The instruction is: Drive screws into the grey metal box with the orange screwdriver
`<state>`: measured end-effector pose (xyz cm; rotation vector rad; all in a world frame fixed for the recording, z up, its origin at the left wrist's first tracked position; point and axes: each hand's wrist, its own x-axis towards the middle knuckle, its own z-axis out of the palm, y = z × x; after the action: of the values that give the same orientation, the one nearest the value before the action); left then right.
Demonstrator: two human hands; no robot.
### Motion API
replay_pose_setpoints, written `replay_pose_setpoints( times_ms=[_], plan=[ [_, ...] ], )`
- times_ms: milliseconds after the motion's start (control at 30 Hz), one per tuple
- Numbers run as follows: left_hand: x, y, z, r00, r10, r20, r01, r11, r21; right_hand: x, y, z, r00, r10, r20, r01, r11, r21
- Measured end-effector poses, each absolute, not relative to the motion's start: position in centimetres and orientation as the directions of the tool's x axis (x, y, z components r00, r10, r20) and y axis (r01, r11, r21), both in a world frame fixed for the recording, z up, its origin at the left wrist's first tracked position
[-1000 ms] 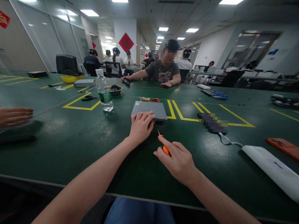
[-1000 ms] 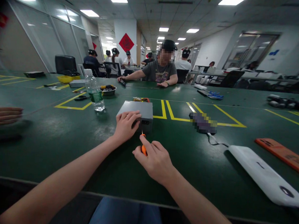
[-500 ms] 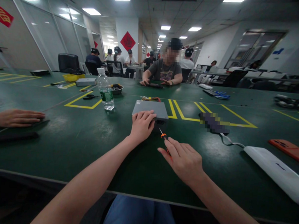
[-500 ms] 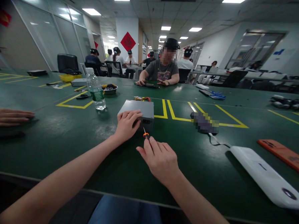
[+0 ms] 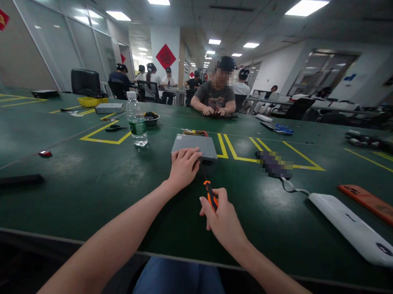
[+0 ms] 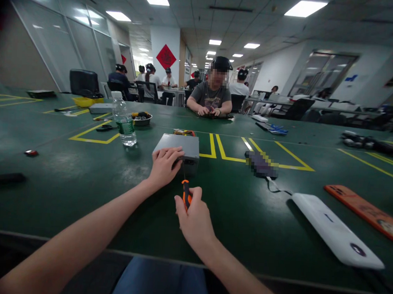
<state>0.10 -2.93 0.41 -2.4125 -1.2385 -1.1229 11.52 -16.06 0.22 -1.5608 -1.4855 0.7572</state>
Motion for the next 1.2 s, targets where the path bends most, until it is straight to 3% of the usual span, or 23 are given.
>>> replay_pose_setpoints(
  times_ms=[67,100,300,800,1200],
  plan=[
    [0.1,-2.9,0.4,0.354,0.602,0.715,0.763,-0.628,0.151,10.3,-16.0,0.5,0.127,0.989,-0.074,-0.004,-0.074,-0.997],
    [0.1,-2.9,0.3,0.352,0.601,0.717,0.764,-0.628,0.151,9.7,-15.9,0.7,0.143,0.971,-0.193,-0.279,-0.148,-0.949],
    [0.1,-2.7,0.2,0.356,0.6,0.716,0.764,-0.628,0.146,7.5,-15.4,3.0,0.116,0.941,-0.318,-0.59,-0.192,-0.784],
    [0.0,-2.9,0.4,0.357,0.599,0.717,0.753,-0.639,0.158,8.7,-14.6,2.5,0.071,0.893,-0.445,-0.771,-0.234,-0.593],
    [0.0,-2.9,0.2,0.347,0.6,0.721,0.758,-0.632,0.162,8.4,-14.2,1.7,0.093,0.901,-0.423,-0.763,-0.209,-0.612]
  ],
)
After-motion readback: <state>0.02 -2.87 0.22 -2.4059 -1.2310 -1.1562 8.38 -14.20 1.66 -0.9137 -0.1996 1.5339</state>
